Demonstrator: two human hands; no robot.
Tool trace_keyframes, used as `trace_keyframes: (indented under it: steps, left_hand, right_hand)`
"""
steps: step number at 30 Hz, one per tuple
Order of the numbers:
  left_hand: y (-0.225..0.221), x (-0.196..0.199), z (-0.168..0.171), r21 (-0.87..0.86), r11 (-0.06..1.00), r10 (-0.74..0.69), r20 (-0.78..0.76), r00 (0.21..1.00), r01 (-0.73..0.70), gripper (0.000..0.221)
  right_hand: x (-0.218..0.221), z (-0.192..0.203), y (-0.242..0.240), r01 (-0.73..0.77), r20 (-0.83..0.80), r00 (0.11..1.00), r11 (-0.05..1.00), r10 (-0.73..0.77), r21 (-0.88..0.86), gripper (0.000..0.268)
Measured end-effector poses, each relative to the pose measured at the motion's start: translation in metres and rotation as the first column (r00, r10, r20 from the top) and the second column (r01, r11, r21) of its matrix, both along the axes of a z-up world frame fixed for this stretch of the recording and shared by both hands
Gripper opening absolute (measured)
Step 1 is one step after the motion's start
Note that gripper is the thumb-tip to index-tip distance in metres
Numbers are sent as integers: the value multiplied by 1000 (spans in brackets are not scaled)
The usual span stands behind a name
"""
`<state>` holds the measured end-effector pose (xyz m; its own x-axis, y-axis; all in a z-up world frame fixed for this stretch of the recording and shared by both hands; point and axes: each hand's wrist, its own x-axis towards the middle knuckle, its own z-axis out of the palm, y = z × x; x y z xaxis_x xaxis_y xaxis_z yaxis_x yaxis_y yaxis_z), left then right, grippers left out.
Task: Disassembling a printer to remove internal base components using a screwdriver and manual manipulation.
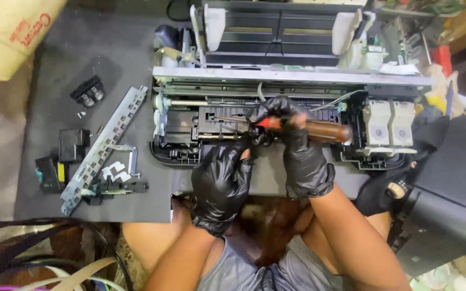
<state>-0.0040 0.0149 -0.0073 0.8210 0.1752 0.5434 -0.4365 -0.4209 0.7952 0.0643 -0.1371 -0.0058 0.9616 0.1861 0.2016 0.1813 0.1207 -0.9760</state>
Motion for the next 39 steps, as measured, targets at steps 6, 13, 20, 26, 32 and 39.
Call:
trace_keyframes:
  steps: [6, 13, 20, 26, 32, 39]
  left_hand:
    - [4, -2, -2, 142, 990, 13, 48, 999, -20, 18]
    - [12, -4, -10, 282, 959, 24, 58, 998, -40, 18]
    - [46, -13, -36, -118, 965, -232, 46, 972, 236, 18]
    - [99, 19, 31, -158, 984, -75, 43, 996, 81, 15]
    - [125, 51, 68, 181, 956, -184, -246, 952, 231, 53]
    - [105, 39, 66, 176, 966, -162, -151, 975, 187, 56]
  right_hand:
    - [-7, 14, 1, 429, 312, 888, 852, -337, -299, 8]
    - [-17, 65, 16, 237, 269, 955, 857, -121, -457, 9]
    - [-6, 29, 18, 147, -272, 937, 954, -219, -259, 20]
    - [-1, 31, 16, 177, -157, 970, 982, -185, -61, 12]
    - [2, 34, 32, 13, -2, 1000, 999, -13, -31, 6]
    - [-7, 14, 42, -301, 123, 947, 953, 298, 11, 36]
